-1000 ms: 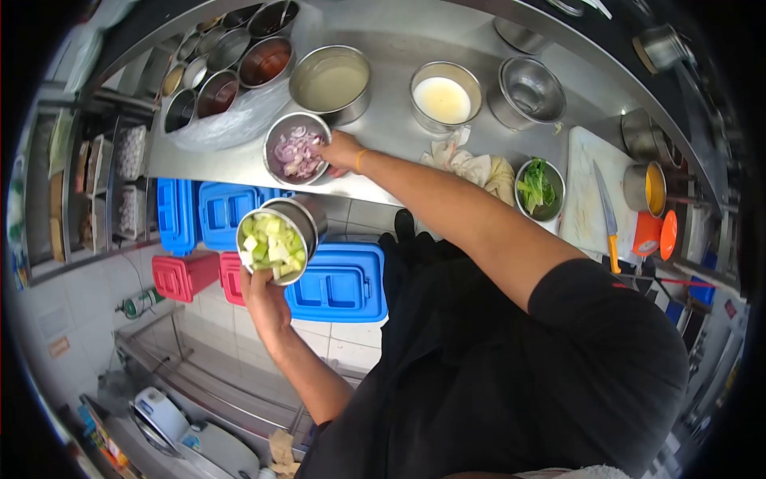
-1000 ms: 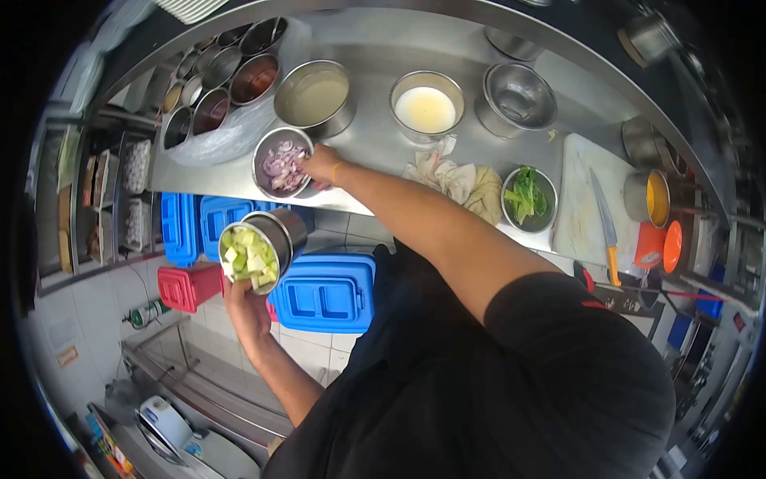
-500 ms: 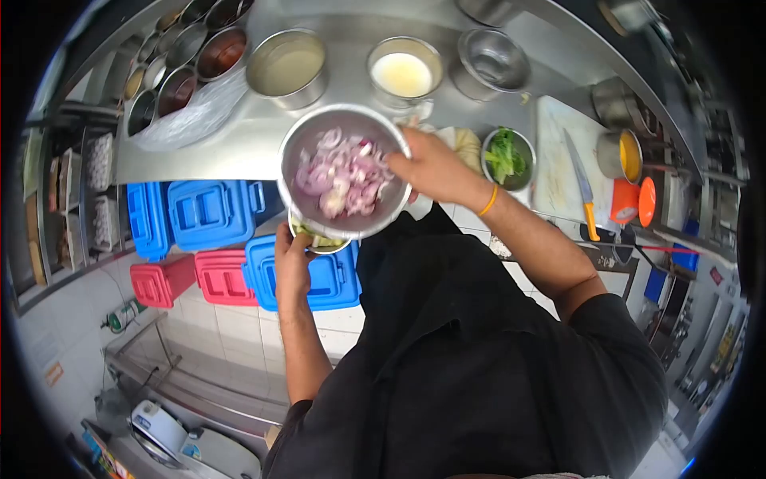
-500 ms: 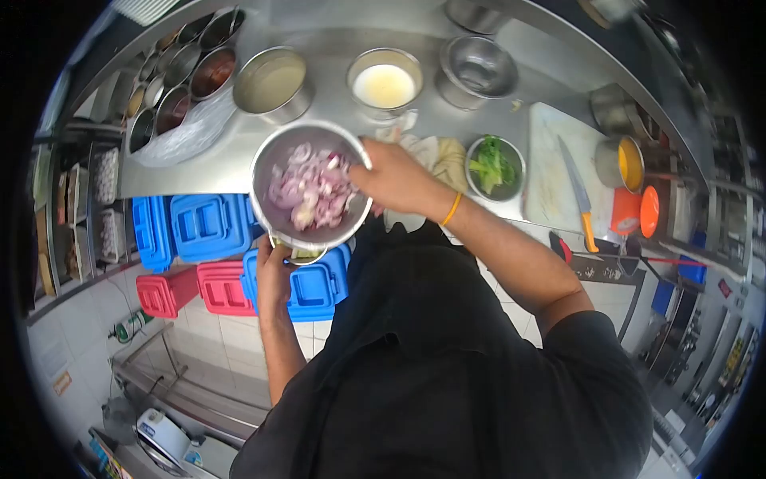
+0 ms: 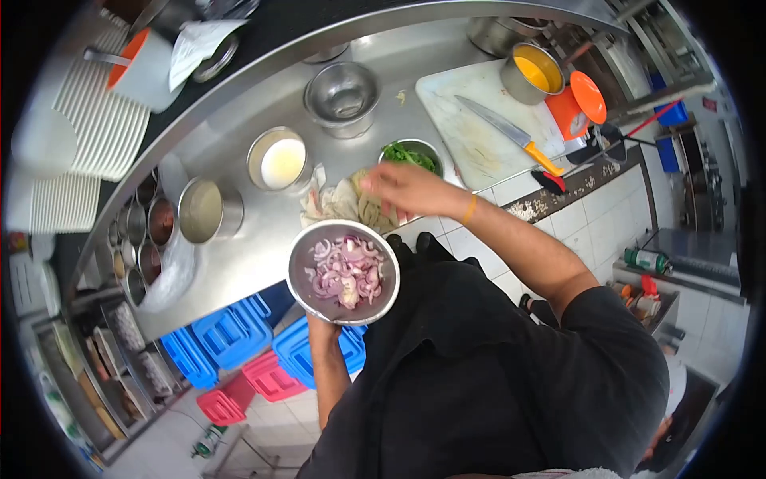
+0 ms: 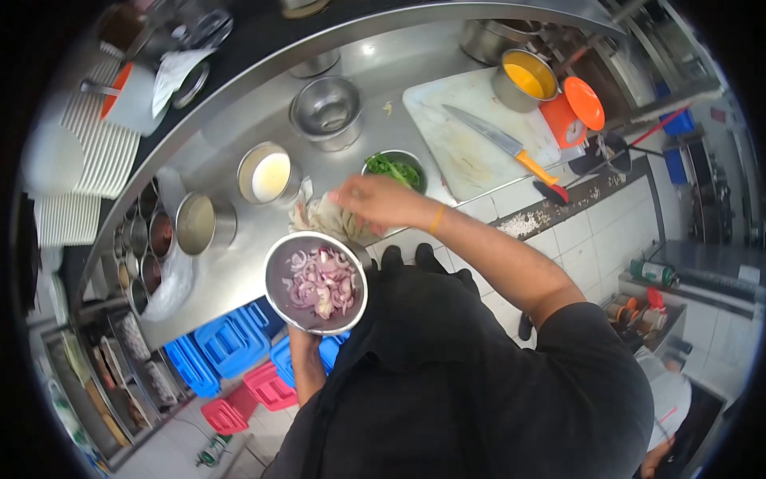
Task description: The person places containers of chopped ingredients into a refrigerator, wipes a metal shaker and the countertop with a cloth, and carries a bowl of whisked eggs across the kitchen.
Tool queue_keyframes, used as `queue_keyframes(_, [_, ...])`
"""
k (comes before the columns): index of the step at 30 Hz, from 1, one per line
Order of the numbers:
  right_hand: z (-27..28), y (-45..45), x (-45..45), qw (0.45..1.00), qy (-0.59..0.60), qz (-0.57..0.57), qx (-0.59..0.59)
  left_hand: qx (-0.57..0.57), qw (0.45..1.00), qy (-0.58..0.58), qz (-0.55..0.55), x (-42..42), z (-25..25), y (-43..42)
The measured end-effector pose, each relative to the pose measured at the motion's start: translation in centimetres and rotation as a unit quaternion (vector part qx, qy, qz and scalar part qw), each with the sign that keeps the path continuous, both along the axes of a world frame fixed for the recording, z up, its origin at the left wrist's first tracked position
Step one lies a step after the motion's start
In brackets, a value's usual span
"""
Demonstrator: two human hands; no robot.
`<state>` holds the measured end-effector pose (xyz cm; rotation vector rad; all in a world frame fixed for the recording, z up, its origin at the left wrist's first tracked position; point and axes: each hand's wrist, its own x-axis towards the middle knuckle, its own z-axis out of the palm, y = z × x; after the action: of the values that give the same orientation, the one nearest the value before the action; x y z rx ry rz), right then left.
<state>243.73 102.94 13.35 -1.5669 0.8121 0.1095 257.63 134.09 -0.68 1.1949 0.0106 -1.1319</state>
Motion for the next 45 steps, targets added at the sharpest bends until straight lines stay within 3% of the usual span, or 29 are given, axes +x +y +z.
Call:
queue_keyframes(2, [-4.4,-3.4,1.0,0.954,-0.015,-0.076,-0.289,0.012,0.999,-0.034,-0.041,0.3,0.4,0.2])
queue_keyframes(4, [-13.3,-8.9,6.4,0.855,-0.009,-0.299,-0.424,0.006,0.987,-0.093,-0.129,1.0,1.9,-2.2])
queue_keyframes(6, [-14.4,-12.2,9.5,0.903,0.026,-0.361,-0.233,0.028,0.989,-0.048,-0.135,2.1,1.0,-2.0])
queue_keyframes(9, [-13.9,-13.7,10.8,0.918,-0.03,-0.383,-0.1,0.05,0.984,-0.059,-0.158,3.5,0.2,-2.4])
queue_keyframes(11, [-11.0,-13.0,10.4,0.903,-0.103,-0.416,-0.03,0.072,0.978,-0.081,-0.177,3.8,0.0,-2.8])
queue_keyframes(15, [-9.0,-13.5,7.0,0.87,-0.216,-0.442,-0.033,0.092,0.973,-0.068,-0.2,3.1,0.7,-5.0])
queue_keyframes(17, [-6.2,-12.5,0.8,0.852,-0.282,-0.439,-0.042,0.102,0.969,-0.058,-0.218,2.0,1.2,-6.7])
queue_keyframes(19, [-5.8,-11.8,-5.9,0.816,-0.331,-0.456,-0.128,0.114,0.964,-0.048,-0.236,0.6,1.6,-8.7])
queue_keyframes(23, [-3.2,-7.4,-22.9,0.761,-0.266,-0.554,-0.208,0.127,0.951,-0.036,-0.278,-3.6,2.5,-14.0])
queue_keyframes(24, [-2.8,-7.4,-24.0,0.753,-0.234,-0.588,-0.18,0.152,0.946,-0.021,-0.286,-3.5,3.0,-16.0])
queue_keyframes(29, [-2.9,-0.3,-42.6,0.615,-0.157,-0.743,-0.215,0.144,0.926,0.002,-0.35,-10.8,0.7,-23.1])
queue_keyframes(30, [-4.3,0.8,-46.0,0.596,-0.127,-0.758,-0.232,0.173,0.922,0.029,-0.346,-11.3,2.7,-24.3])
queue_keyframes(31, [-0.2,-4.8,-44.2,0.629,-0.046,-0.761,-0.152,0.202,0.917,0.055,-0.34,-11.4,3.8,-25.0])
queue_keyframes(32, [0.3,-4.7,-45.7,0.606,-0.034,-0.784,-0.131,0.231,0.911,0.081,-0.333,-11.8,5.7,-26.1])
queue_keyframes(34, [1.2,-8.0,-52.3,0.56,-0.02,-0.819,-0.119,0.251,0.892,0.117,-0.356,-17.5,7.6,-31.4])
queue_keyframes(37, [-0.3,-11.4,-58.8,0.497,-0.008,-0.861,-0.11,0.259,0.882,0.055,-0.39,-24.6,8.4,-37.7])
queue_keyframes(40, [-1.3,-9.2,-66.2,0.462,-0.019,-0.879,-0.113,0.25,0.879,0.035,-0.403,-33.1,8.3,-37.0])
queue_keyframes(43, [-2.4,-13.9,-77.1,0.418,-0.066,-0.902,-0.089,0.16,0.883,0.091,-0.432,-43.9,5.7,-43.5])
queue_keyframes(45, [-4.8,-14.6,-83.3,0.394,-0.089,-0.914,-0.04,0.163,0.879,0.088,-0.439,-48.8,3.7,-45.4])
